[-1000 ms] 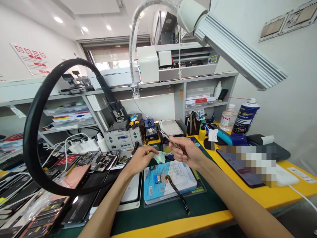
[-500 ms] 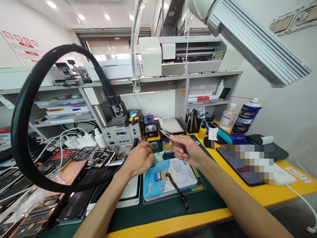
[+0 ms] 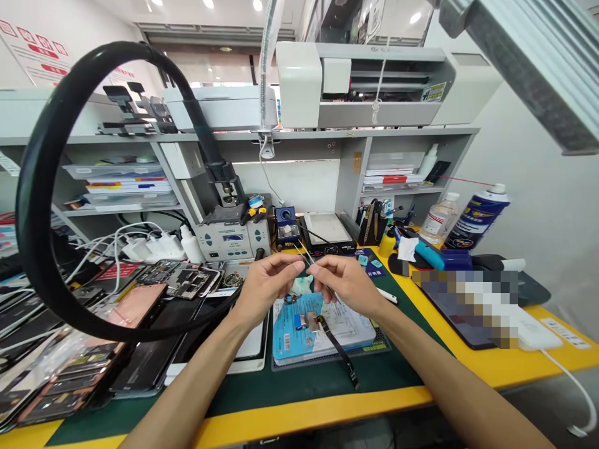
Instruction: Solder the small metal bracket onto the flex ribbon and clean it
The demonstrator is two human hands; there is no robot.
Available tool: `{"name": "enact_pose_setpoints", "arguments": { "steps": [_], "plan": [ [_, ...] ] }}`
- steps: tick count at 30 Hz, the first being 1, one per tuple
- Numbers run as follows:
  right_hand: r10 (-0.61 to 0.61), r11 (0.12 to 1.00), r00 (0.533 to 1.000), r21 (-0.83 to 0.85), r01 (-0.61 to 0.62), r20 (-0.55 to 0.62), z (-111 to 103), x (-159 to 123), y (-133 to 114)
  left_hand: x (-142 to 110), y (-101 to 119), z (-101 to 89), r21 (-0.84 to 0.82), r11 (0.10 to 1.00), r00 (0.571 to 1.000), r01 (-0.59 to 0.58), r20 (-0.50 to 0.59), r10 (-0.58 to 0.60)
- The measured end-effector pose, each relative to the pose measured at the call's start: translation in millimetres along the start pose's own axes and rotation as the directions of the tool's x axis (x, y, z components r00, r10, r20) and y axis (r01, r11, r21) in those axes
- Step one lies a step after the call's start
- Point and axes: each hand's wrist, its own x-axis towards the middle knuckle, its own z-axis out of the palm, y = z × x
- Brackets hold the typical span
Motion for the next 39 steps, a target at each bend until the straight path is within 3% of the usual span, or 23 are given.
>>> {"name": "enact_pose_setpoints", "arguments": {
  "steps": [7, 15, 24, 39],
  "plan": [
    [-0.032, 0.992, 0.999, -0.117, 0.036, 0.035, 6, -3, -2, -3, -1, 7.8, -0.127, 0.992, 0.998, 0.013, -0.061, -0.021],
    [-0.022, 0.988, 0.999, -0.150, 0.028, 0.043, 8, -4, -1, -3, 3, 2.6, -0.289, 0.957, 0.998, 0.038, -0.043, -0.053],
    [0.137, 0.981, 0.975, 0.111, -0.157, 0.173, 2, -2, -6, -4, 11, 0.1, -0.348, 0.937, 0.998, 0.035, -0.044, -0.053],
    [0.206, 0.911, 0.957, 0.318, -0.264, 0.205, -9, 0, -3, -2, 7, -1.8, -0.319, 0.948, 0.995, 0.017, -0.087, -0.047]
  ]
}}
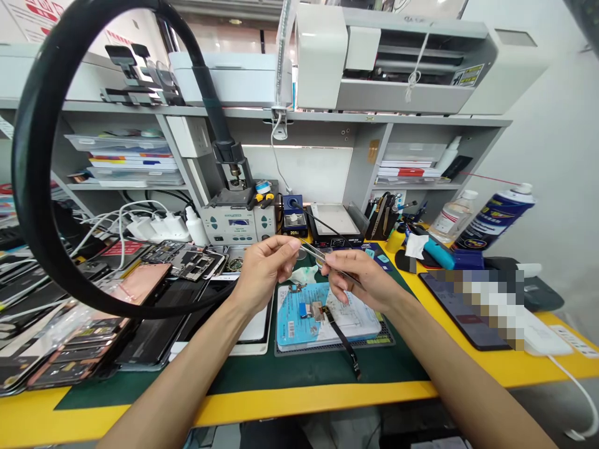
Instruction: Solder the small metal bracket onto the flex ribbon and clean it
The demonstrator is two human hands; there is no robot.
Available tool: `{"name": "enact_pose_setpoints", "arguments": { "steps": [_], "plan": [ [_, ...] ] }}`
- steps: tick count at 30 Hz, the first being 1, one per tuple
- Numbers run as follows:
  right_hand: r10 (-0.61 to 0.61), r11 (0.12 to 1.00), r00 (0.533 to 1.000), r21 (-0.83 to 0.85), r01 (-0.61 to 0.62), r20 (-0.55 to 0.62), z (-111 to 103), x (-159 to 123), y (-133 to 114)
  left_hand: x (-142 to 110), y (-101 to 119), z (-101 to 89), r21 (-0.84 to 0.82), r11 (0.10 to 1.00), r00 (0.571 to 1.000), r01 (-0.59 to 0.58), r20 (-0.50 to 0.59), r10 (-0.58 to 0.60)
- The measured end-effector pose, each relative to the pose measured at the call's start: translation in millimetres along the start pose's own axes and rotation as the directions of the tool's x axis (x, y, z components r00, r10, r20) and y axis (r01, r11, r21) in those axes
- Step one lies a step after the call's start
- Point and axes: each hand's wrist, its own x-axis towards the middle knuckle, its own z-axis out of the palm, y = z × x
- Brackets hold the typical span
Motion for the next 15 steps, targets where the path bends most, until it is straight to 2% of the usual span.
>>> {"name": "enact_pose_setpoints", "arguments": {
  "steps": [15],
  "plan": [
    [0.068, 0.989, 0.997, 0.128, -0.073, 0.039, 1, -2, -5, -7, 14, 8.2, -0.115, 0.990, 0.996, 0.080, 0.053, -0.074]
  ]
}}
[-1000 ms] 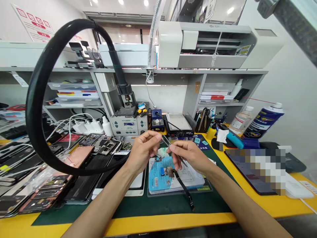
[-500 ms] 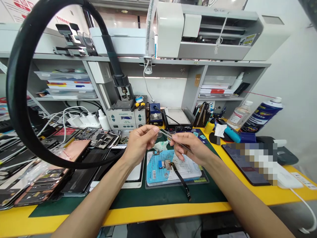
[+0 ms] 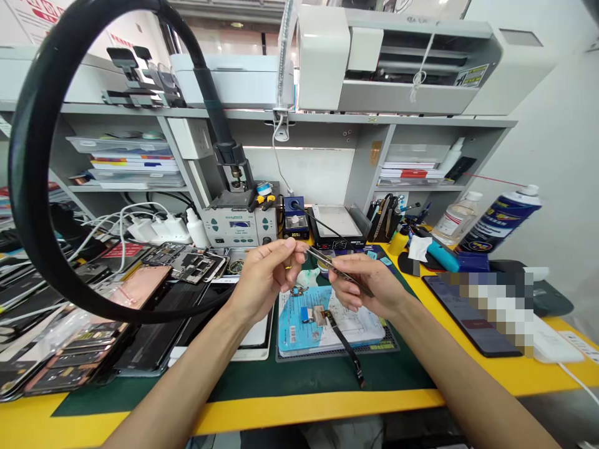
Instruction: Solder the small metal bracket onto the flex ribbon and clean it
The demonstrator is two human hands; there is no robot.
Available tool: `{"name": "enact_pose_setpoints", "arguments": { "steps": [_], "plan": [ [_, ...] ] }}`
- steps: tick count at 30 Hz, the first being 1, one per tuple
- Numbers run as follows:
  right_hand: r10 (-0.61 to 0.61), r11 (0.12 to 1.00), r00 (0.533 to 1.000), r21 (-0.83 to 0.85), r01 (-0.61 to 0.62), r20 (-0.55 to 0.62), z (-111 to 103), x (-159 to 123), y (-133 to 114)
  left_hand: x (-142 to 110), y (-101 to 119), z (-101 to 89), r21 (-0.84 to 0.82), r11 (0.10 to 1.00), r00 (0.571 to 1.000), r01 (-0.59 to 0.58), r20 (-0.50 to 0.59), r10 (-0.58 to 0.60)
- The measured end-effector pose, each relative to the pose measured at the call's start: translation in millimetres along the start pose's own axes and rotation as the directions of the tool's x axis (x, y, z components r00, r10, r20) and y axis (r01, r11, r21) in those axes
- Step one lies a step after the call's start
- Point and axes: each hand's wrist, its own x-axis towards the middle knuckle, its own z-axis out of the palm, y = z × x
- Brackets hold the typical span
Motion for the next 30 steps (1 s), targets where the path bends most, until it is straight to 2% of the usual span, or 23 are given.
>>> {"name": "enact_pose_setpoints", "arguments": {
  "steps": [4, 11, 19, 30],
  "plan": [
    [-0.002, 1.000, 1.000, 0.015, 0.002, -0.003, 0, 0, 1, -1, 0, -2.4, -0.023, 1.000, 1.000, -0.007, 0.009, 0.007],
    [-0.024, 0.999, 1.000, 0.041, 0.024, -0.005, -1, 0, 3, 0, -1, -4.5, 0.018, 0.997, 0.995, -0.079, -0.059, 0.080],
    [-0.004, 0.999, 0.999, 0.054, 0.002, 0.041, -1, 0, 3, -1, -14, -1.2, 0.147, 0.985, 0.996, -0.089, 0.004, 0.089],
    [0.041, 0.997, 0.996, 0.065, -0.046, 0.085, -1, 1, 5, -2, -16, -1.7, 0.171, 0.979, 0.994, -0.113, 0.020, 0.112]
  ]
}}
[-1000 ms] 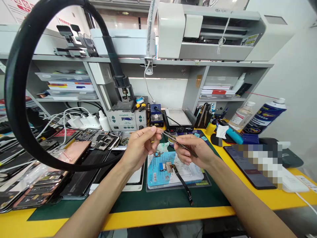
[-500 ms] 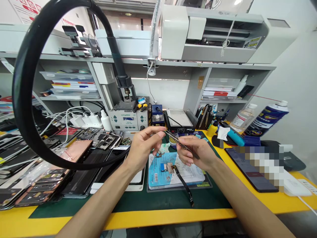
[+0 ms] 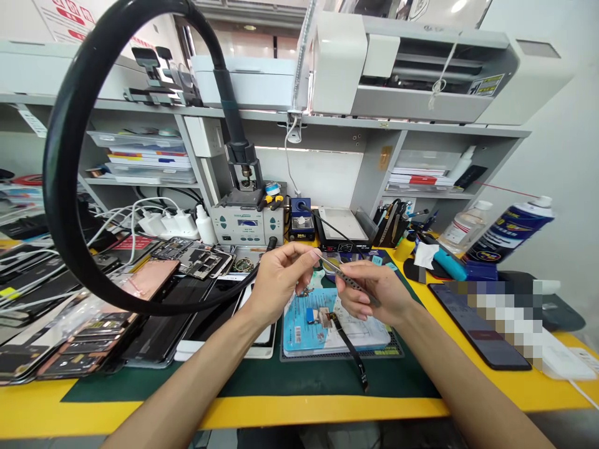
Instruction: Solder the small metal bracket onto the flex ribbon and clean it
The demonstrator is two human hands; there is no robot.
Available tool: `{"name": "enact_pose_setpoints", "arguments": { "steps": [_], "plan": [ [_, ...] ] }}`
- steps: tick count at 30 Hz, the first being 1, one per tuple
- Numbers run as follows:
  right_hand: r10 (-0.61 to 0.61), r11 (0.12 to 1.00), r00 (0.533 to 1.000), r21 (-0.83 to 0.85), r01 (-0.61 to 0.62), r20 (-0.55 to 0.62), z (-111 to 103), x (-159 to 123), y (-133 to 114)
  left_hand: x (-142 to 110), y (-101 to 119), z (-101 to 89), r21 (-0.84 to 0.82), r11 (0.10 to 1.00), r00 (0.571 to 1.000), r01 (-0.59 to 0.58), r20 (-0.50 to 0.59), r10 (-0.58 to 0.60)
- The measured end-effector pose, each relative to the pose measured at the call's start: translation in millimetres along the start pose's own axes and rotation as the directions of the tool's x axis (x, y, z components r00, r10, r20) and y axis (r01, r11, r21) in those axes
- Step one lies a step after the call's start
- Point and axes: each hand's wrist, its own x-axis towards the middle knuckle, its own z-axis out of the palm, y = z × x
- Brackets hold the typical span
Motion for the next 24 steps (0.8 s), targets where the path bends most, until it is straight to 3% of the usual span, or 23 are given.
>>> {"name": "enact_pose_setpoints", "arguments": {
  "steps": [11, 24],
  "plan": [
    [0.005, 0.997, 1.000, -0.071, -0.007, -0.019, -3, 3, 3, 1, -6, -2.3, 0.066, 0.997, 0.995, -0.031, -0.090, 0.037],
    [-0.160, 0.952, 0.981, -0.282, 0.122, -0.114, -3, 6, 0, 13, -5, -10.3, 0.103, 0.994, 0.937, -0.034, -0.342, 0.068]
  ]
}}
